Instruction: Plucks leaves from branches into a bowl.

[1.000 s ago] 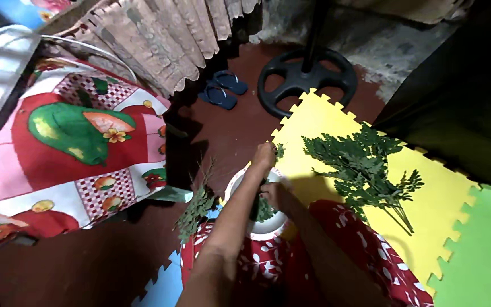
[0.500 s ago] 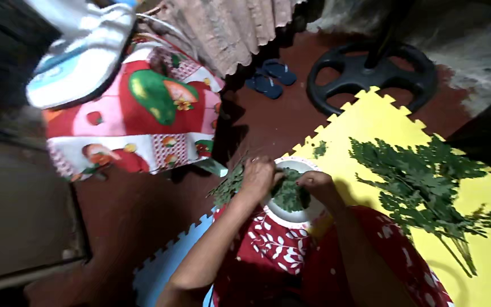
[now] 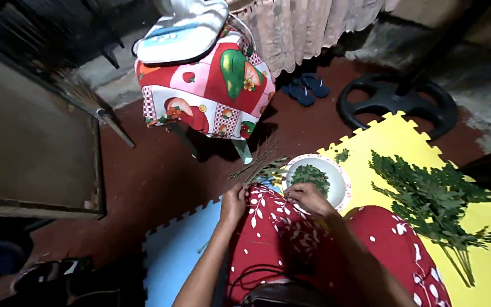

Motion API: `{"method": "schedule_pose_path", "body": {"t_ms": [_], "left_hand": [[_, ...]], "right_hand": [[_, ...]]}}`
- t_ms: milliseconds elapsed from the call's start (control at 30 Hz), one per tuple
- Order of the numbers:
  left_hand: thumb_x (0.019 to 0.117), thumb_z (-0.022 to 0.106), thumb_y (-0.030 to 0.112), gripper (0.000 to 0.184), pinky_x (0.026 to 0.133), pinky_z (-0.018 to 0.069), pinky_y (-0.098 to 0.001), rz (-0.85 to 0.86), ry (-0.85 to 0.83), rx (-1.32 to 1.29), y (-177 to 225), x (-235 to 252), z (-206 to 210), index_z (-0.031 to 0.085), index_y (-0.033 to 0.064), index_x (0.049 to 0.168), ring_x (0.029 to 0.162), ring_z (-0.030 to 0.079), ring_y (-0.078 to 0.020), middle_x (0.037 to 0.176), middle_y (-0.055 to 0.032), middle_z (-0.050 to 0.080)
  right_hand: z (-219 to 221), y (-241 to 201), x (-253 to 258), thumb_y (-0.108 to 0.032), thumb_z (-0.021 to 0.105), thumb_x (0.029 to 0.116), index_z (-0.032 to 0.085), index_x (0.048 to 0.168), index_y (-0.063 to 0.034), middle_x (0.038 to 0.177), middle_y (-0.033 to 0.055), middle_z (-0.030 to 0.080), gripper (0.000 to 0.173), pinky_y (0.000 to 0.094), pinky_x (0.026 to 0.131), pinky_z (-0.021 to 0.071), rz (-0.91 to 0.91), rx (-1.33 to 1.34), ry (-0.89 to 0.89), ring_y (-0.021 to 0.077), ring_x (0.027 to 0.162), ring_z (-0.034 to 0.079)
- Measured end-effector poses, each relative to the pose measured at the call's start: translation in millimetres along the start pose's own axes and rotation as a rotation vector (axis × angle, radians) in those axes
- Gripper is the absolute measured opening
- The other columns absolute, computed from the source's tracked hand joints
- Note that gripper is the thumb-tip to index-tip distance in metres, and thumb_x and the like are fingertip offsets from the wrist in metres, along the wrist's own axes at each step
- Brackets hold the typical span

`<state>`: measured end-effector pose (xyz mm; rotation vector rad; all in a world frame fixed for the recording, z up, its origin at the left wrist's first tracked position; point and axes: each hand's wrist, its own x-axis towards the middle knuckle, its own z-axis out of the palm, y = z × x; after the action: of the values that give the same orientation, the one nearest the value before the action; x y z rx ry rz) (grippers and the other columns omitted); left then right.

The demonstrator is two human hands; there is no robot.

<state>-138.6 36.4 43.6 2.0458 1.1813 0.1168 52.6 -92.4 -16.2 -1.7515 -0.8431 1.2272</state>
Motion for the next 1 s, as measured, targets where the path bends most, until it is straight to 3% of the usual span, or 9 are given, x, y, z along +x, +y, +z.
{"method": "schedule_pose_path", "body": {"t_ms": [33, 100, 200, 333, 467, 567, 667, 867, 1000], "left_hand": [[0.1065, 0.046, 0.005, 0.028, 0.085, 0.0542, -0.0341, 0.036, 0.031, -0.114, 2.4, -3.5, -2.3, 0.066, -0.0075, 0.121, 0.086, 0.067, -0.0179, 0.099, -0.0140, 0.071], [0.1053, 0.047, 0.003, 0.023, 0.066, 0.0507, -0.0201, 0.080, 0.034, -0.409, 10.7, -9.7, -5.8, 0.065, -0.0078, 0.115, 0.066, 0.058, -0.0023, 0.082, -0.0002, 0.066], [0.1049, 0.044, -0.001, 0.019, 0.052, 0.0439, -0.0142, 0.032, -0.092, -0.789, 24.7, -20.3, -8.1, 0.062, -0.0051, 0.109, 0.053, 0.050, 0.0023, 0.070, 0.0061, 0.061], [0.1034, 0.041, -0.003, 0.024, 0.052, 0.0441, -0.0145, 0.049, -0.245, -0.948, 23.8, -23.1, -1.8, 0.065, -0.0006, 0.104, 0.053, 0.050, 0.0018, 0.068, 0.0076, 0.060], [0.1019, 0.040, -0.003, 0.026, 0.053, 0.0447, -0.0139, 0.068, -0.326, -0.966, 20.4, -21.7, 2.3, 0.065, 0.0032, 0.101, 0.053, 0.051, 0.0025, 0.068, 0.0088, 0.060], [0.1006, 0.041, -0.004, 0.027, 0.052, 0.0438, -0.0134, 0.050, -0.337, -0.984, 21.8, -21.1, 3.0, 0.066, 0.0047, 0.098, 0.053, 0.050, 0.0027, 0.067, 0.0086, 0.060], [0.1002, 0.041, -0.004, 0.027, 0.051, 0.0439, -0.0135, 0.050, -0.360, -0.989, 20.2, -18.7, 4.4, 0.066, 0.0065, 0.097, 0.053, 0.050, 0.0029, 0.067, 0.0092, 0.059], [0.0986, 0.041, -0.004, 0.029, 0.051, 0.0436, -0.0131, 0.042, -0.388, -0.988, 18.8, -14.0, 5.9, 0.066, 0.0083, 0.093, 0.052, 0.050, 0.0031, 0.066, 0.0096, 0.058], [0.0973, 0.042, -0.004, 0.030, 0.050, 0.0434, -0.0128, 0.057, -0.341, -0.967, 13.6, -11.8, 0.4, 0.066, 0.0115, 0.088, 0.051, 0.049, 0.0041, 0.064, 0.0113, 0.058]], "right_hand": [[8.2, -5.2, -1.5, -0.004, 0.054, 0.1039, 0.067, 0.116, 0.0083, 0.105, 0.0146, 0.069, 0.022, 0.0291, 0.083, 0.0550, -0.019, 0.070, -0.019, 0.0121, 0.086, 0.065], [22.4, -16.1, -3.4, -0.004, 0.057, 0.1019, 0.065, 0.119, 0.0085, 0.105, 0.0109, 0.069, 0.023, 0.0264, 0.081, 0.0558, -0.075, 0.225, -0.044, 0.0083, 0.085, 0.066], [37.2, -30.0, -8.1, -0.001, 0.061, 0.0969, 0.060, 0.120, 0.0066, 0.100, 0.0062, 0.071, 0.024, 0.0258, 0.078, 0.0570, -0.163, 0.473, -0.056, 0.0078, 0.083, 0.067], [45.1, -47.2, -16.4, 0.005, 0.060, 0.0929, 0.057, 0.122, 0.0054, 0.102, 0.0044, 0.070, 0.029, 0.0259, 0.081, 0.0590, -0.278, 0.790, 0.036, 0.0083, 0.088, 0.068], [44.2, -55.2, -19.9, 0.011, 0.064, 0.0887, 0.065, 0.101, 0.0024, 0.085, 0.0031, 0.072, 0.015, 0.0261, 0.076, 0.0598, -0.278, 0.855, 0.192, 0.0085, 0.076, 0.069], [43.3, -58.1, -22.4, 0.015, 0.067, 0.0860, 0.062, 0.105, 0.0048, 0.087, 0.0048, 0.072, 0.022, 0.0263, 0.078, 0.0606, -0.241, 0.841, 0.273, 0.0091, 0.078, 0.070], [40.9, -57.1, -23.4, 0.015, 0.067, 0.0854, 0.064, 0.100, 0.0041, 0.083, 0.0031, 0.072, 0.018, 0.0247, 0.076, 0.0600, -0.255, 0.828, 0.281, 0.0076, 0.075, 0.069], [31.4, -57.8, -29.9, 0.009, 0.073, 0.0841, 0.064, 0.104, 0.0053, 0.088, 0.0043, 0.072, 0.022, 0.0230, 0.078, 0.0587, -0.191, 0.696, 0.314, 0.0057, 0.079, 0.069], [13.3, -50.6, -27.9, 0.011, 0.068, 0.0847, 0.060, 0.106, 0.0047, 0.084, 0.0024, 0.069, 0.024, 0.0245, 0.073, 0.0586, -0.252, 0.708, 0.393, 0.0067, 0.074, 0.066]]}}
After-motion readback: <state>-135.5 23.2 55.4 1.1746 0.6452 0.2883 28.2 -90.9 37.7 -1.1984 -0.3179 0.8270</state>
